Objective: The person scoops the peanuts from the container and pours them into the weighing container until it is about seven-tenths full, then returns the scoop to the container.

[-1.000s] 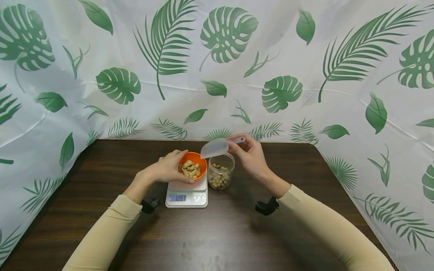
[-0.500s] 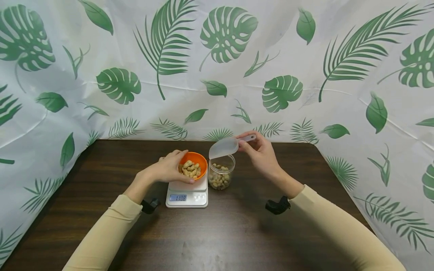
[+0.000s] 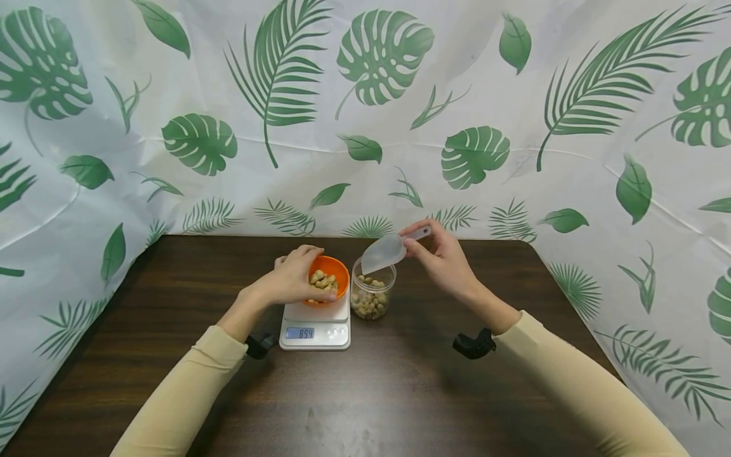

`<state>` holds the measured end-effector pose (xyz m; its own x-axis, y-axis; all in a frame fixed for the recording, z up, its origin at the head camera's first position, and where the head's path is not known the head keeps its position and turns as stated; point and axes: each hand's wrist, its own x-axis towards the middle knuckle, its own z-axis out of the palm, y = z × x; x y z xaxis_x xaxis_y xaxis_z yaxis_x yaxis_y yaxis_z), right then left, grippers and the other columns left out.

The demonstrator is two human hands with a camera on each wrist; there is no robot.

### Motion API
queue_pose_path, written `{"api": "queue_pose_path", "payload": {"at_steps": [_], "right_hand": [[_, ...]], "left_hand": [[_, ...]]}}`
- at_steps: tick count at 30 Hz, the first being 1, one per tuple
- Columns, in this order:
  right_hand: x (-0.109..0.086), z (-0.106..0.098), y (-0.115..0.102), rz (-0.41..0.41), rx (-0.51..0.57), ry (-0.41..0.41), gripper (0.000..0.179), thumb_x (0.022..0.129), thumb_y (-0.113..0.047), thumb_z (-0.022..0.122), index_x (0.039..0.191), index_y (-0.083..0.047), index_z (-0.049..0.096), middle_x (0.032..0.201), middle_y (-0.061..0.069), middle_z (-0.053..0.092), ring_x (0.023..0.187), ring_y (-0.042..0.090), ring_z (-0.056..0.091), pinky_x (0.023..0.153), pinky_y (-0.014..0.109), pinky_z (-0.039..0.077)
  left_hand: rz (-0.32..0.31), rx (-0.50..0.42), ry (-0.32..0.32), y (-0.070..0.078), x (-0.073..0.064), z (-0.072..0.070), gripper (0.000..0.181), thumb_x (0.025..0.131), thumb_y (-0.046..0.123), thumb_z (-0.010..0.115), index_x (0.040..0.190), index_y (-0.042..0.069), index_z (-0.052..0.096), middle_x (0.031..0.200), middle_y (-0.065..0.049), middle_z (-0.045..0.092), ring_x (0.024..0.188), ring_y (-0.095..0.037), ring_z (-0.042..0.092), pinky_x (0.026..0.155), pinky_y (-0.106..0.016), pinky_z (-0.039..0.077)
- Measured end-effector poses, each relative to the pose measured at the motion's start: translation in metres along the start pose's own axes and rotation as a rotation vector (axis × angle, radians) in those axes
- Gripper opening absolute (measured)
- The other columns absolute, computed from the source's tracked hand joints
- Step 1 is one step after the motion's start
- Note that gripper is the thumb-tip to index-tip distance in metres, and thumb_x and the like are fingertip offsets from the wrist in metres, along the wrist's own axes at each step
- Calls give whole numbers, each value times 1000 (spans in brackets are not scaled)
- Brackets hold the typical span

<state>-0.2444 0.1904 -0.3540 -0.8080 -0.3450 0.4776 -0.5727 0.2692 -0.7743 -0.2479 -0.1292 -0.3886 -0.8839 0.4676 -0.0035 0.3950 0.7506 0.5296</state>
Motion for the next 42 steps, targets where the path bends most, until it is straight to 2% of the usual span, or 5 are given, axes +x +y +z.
{"api": "queue_pose_path", "payload": {"at_steps": [10,17,29,37,42], "right_hand": [[1,3,0,25,-142,-43,19,104,-8,61,122,-3,63,112,12,68,86,30,67,67,30,51],[4,7,1,44,-234,-88,16,103,-16,64,118,-8,64,104,6,69,73,20,62,58,32,46],[3,19,6,-22,-319,-178,16,102,-10,66,116,-5,62,109,8,67,95,23,70,76,38,58],[4,27,11,-83,-351,-208,17,100,-7,69,115,-3,62,108,7,66,92,20,71,77,34,58],[6,32,14,-136,-354,-187,17,98,-6,71,113,-3,64,105,7,69,89,21,71,77,39,59]], "left_hand": [[68,3,44,17,13,10,96,81,51,84,153,2,43,154,-17,42,141,-35,38,112,-66,17],[88,-3,28,28,21,15,96,82,53,84,153,3,43,154,-15,45,140,-34,41,112,-65,18],[106,-29,9,36,32,31,95,84,48,84,155,2,41,153,-14,48,139,-32,44,113,-66,18],[148,-9,28,40,37,35,91,83,46,86,152,3,45,144,-9,57,132,-25,50,112,-64,19],[155,-20,16,42,38,35,87,84,42,86,151,3,46,139,-9,60,127,-24,54,112,-65,18]]}}
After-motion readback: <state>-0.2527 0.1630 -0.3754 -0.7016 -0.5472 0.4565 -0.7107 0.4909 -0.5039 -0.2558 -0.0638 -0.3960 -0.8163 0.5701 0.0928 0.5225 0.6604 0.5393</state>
